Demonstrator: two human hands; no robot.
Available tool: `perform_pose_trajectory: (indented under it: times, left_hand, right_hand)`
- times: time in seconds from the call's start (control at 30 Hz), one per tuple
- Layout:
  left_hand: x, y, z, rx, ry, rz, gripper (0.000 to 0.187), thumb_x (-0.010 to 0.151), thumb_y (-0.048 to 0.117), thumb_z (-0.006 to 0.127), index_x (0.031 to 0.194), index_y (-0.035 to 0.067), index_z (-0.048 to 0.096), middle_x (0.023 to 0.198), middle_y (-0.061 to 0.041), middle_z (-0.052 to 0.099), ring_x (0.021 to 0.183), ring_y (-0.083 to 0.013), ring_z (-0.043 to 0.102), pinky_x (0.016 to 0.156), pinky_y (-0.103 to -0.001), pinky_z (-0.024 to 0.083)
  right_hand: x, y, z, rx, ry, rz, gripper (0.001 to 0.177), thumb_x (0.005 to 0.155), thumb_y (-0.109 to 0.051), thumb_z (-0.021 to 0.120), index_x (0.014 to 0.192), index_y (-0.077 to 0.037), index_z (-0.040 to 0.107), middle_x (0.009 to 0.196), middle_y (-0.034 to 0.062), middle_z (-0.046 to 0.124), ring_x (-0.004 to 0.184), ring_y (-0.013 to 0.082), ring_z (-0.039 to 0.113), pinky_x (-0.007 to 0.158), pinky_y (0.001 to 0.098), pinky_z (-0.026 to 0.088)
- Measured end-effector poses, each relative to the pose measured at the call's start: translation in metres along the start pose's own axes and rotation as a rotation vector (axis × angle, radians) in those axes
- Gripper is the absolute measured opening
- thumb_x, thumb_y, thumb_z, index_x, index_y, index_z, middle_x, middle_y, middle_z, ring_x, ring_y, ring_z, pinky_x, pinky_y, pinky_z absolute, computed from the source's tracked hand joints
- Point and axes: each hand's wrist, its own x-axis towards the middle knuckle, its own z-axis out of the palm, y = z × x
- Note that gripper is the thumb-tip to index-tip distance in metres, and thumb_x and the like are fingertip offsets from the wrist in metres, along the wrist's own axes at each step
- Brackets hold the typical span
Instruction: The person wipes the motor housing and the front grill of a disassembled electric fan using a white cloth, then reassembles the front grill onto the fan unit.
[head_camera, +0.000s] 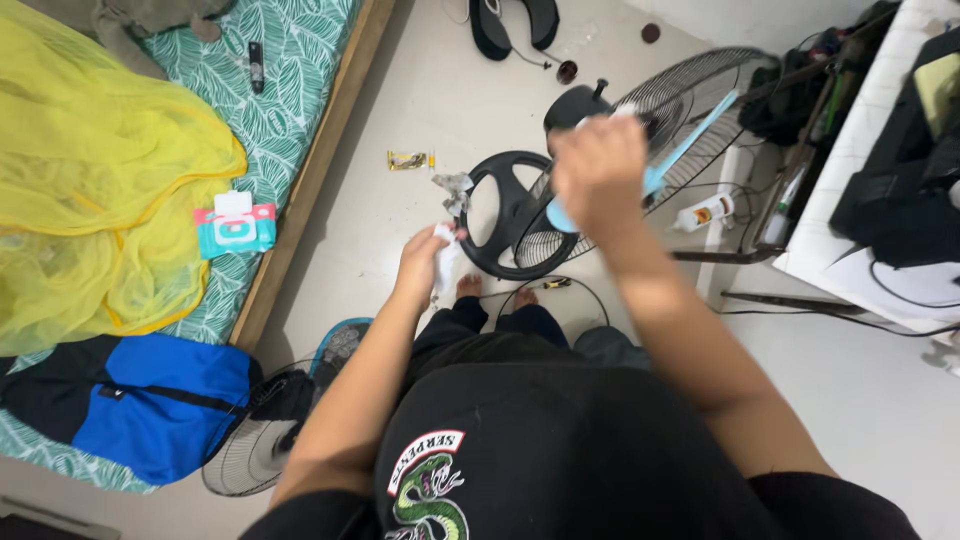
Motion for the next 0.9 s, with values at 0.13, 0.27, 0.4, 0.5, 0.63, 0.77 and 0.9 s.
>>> perform_pose_trajectory:
  times: [0.13, 0.27, 0.4, 0.5, 0.63, 0.77, 0.9]
  left_hand:
    - [-0.020, -0.002, -0.023, -0.002, 0.113, -0.129, 0.037, 0.089, 0.009, 0.051, 0.121, -0.002, 0.065, 0.114, -0.013, 0.075, 0.101, -0.0193, 0.068, 0.092, -0.031, 0.052]
    - [-0.026, -0.001, -0.031, -0.017, 0.145, -0.120, 0.035, 0.089, 0.008, 0.051, 0.119, -0.002, 0.064, 0.112, -0.013, 0.076, 0.097, -0.0192, 0.068, 0.089, -0.031, 0.053]
    - [-0.024, -0.002, -0.030, -0.030, 0.143, -0.116, 0.034, 0.090, 0.008, 0.051, 0.120, -0.002, 0.064, 0.111, -0.013, 0.075, 0.096, -0.0190, 0.068, 0.088, -0.031, 0.054]
    - [-0.023, -0.010, -0.029, -0.028, 0.114, -0.123, 0.034, 0.090, 0.007, 0.050, 0.120, -0.002, 0.064, 0.112, -0.013, 0.076, 0.095, -0.0193, 0.068, 0.088, -0.031, 0.054]
    - [-0.016, -0.024, -0.027, -0.012, 0.078, -0.141, 0.032, 0.092, 0.007, 0.051, 0.120, -0.002, 0.064, 0.113, -0.014, 0.076, 0.097, -0.0185, 0.068, 0.088, -0.030, 0.054]
    - [-0.018, -0.046, -0.027, -0.001, 0.030, -0.118, 0.033, 0.092, 0.006, 0.051, 0.120, -0.002, 0.066, 0.110, -0.014, 0.074, 0.096, -0.0207, 0.070, 0.086, -0.032, 0.056]
    - [-0.028, -0.056, -0.025, 0.139, 0.049, -0.053, 0.032, 0.094, 0.008, 0.054, 0.121, -0.001, 0.068, 0.111, -0.013, 0.074, 0.097, -0.0184, 0.070, 0.087, -0.031, 0.055]
  right_hand:
    - [-0.016, -0.035, 0.013, -0.013, 0.107, -0.045, 0.020, 0.087, -0.013, 0.070, 0.106, -0.006, 0.071, 0.107, 0.0101, 0.066, 0.114, 0.0301, 0.059, 0.106, 0.0473, 0.041]
    - [-0.029, -0.049, 0.031, 0.056, -0.089, -0.117, 0.024, 0.087, -0.017, 0.072, 0.108, -0.004, 0.071, 0.106, 0.0091, 0.063, 0.115, 0.0295, 0.057, 0.105, 0.0450, 0.041]
    - [-0.041, -0.066, 0.040, -0.048, -0.169, -0.186, 0.041, 0.078, -0.024, 0.073, 0.113, -0.003, 0.069, 0.110, 0.0076, 0.062, 0.117, 0.0264, 0.056, 0.107, 0.0428, 0.042]
    - [-0.047, -0.082, 0.050, -0.012, -0.191, -0.163, 0.046, 0.073, -0.025, 0.072, 0.115, -0.005, 0.068, 0.113, 0.0059, 0.064, 0.114, 0.0244, 0.057, 0.101, 0.0403, 0.041]
    - [-0.050, -0.100, 0.056, -0.043, -0.294, -0.101, 0.053, 0.075, -0.027, 0.072, 0.121, -0.001, 0.069, 0.105, 0.0062, 0.062, 0.106, 0.0230, 0.056, 0.097, 0.0382, 0.043]
    - [-0.067, -0.111, 0.062, 0.138, -0.372, -0.028, 0.047, 0.073, -0.023, 0.071, 0.115, -0.002, 0.071, 0.103, 0.0078, 0.065, 0.104, 0.0262, 0.056, 0.091, 0.0413, 0.044]
    - [-0.132, -0.126, 0.093, 0.557, -0.345, 0.065, 0.036, 0.065, -0.017, 0.070, 0.100, -0.008, 0.074, 0.096, 0.0096, 0.070, 0.094, 0.0327, 0.058, 0.086, 0.0459, 0.042]
